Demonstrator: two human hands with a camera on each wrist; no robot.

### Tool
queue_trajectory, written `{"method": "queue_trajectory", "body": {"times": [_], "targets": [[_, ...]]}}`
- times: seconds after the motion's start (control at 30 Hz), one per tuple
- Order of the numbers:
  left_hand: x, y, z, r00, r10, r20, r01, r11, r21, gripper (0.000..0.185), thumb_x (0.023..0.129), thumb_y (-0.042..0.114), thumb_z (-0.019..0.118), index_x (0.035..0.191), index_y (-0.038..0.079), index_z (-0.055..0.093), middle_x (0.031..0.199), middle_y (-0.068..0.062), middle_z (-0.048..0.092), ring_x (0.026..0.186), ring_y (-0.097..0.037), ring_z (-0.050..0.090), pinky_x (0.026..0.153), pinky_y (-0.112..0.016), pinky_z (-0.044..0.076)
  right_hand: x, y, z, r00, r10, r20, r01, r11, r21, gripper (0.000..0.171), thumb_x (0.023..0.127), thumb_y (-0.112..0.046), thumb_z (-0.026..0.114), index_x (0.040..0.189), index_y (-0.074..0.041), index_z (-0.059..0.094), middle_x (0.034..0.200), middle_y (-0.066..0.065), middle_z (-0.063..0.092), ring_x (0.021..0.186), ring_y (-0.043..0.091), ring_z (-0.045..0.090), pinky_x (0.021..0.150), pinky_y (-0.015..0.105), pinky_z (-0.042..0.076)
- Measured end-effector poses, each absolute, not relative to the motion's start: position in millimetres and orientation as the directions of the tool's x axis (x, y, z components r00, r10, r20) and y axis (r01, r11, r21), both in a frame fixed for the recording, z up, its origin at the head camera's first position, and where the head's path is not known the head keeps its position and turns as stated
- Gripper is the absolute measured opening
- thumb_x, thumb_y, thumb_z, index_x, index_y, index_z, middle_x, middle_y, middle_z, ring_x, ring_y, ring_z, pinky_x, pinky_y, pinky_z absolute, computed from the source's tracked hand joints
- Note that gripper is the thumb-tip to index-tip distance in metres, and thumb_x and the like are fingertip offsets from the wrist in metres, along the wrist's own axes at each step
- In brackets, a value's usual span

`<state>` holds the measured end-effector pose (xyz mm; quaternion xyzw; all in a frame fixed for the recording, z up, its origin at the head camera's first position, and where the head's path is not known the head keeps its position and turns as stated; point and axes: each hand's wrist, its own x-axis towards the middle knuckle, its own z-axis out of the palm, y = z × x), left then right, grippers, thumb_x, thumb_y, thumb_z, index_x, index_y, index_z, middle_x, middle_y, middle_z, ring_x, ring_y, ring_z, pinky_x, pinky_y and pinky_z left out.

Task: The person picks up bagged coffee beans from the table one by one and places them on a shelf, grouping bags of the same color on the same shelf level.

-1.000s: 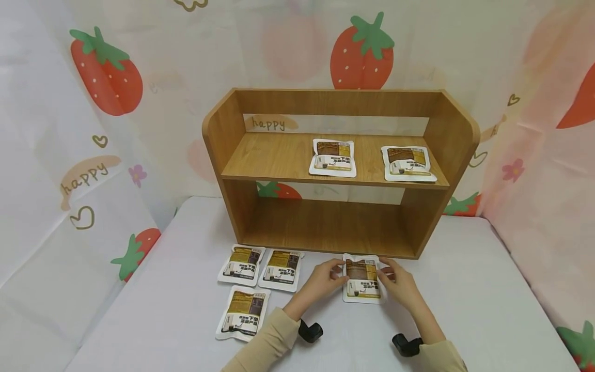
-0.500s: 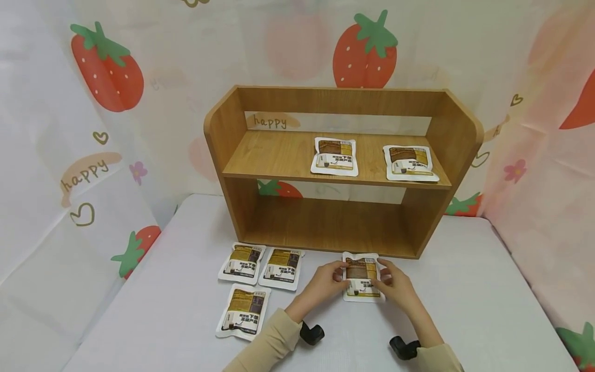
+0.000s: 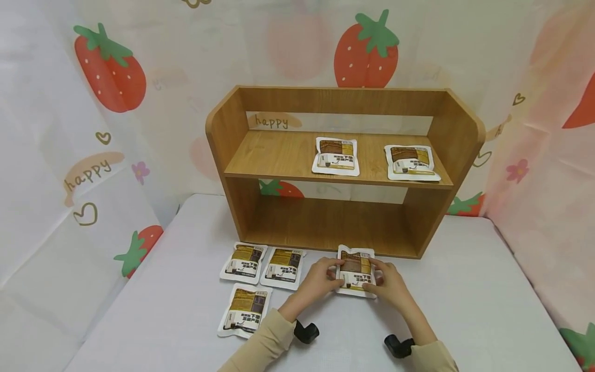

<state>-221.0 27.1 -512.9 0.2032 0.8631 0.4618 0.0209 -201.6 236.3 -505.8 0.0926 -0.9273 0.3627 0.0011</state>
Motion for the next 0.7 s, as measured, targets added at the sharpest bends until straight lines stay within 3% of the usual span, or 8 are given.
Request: {"method": "queue_trajectory", "body": {"times": [0.33,0.7], "targets": [[-224.4,13.0,-503.7,-0.904,0.393,0.166,0.365,0.511,0.778,0.06,0.07,0.001,0.076,0.127,0.005,0.056,0.12,-0.016,0.053,0.082,-0.017,0.058,0.066,-0.015,0.044,-205.9,223.5,-501.7,-0.975,-0.209,0.07,-0.193,0.66,-0.726,0.076,0.071,-0.006,0.078,0.137,0.002,0.04,0.117,0.031,0.043,0.09,0.032,0.06,0.073,0.036,0.055],[-226.2,-6.6,-497.9,-0.925,0.358,0.128,0.301,0.482,0.823,0.068,0.07,-0.001,0.077,0.132,0.004,0.05,0.127,-0.017,0.047,0.091,-0.026,0.054,0.064,-0.016,0.048,-210.8,202.0,-499.2,-0.962,-0.198,0.188,-0.271,0.607,-0.747,0.072,0.069,0.001,0.077,0.133,0.004,0.045,0.12,0.029,0.044,0.092,0.032,0.058,0.072,0.035,0.055]]}}
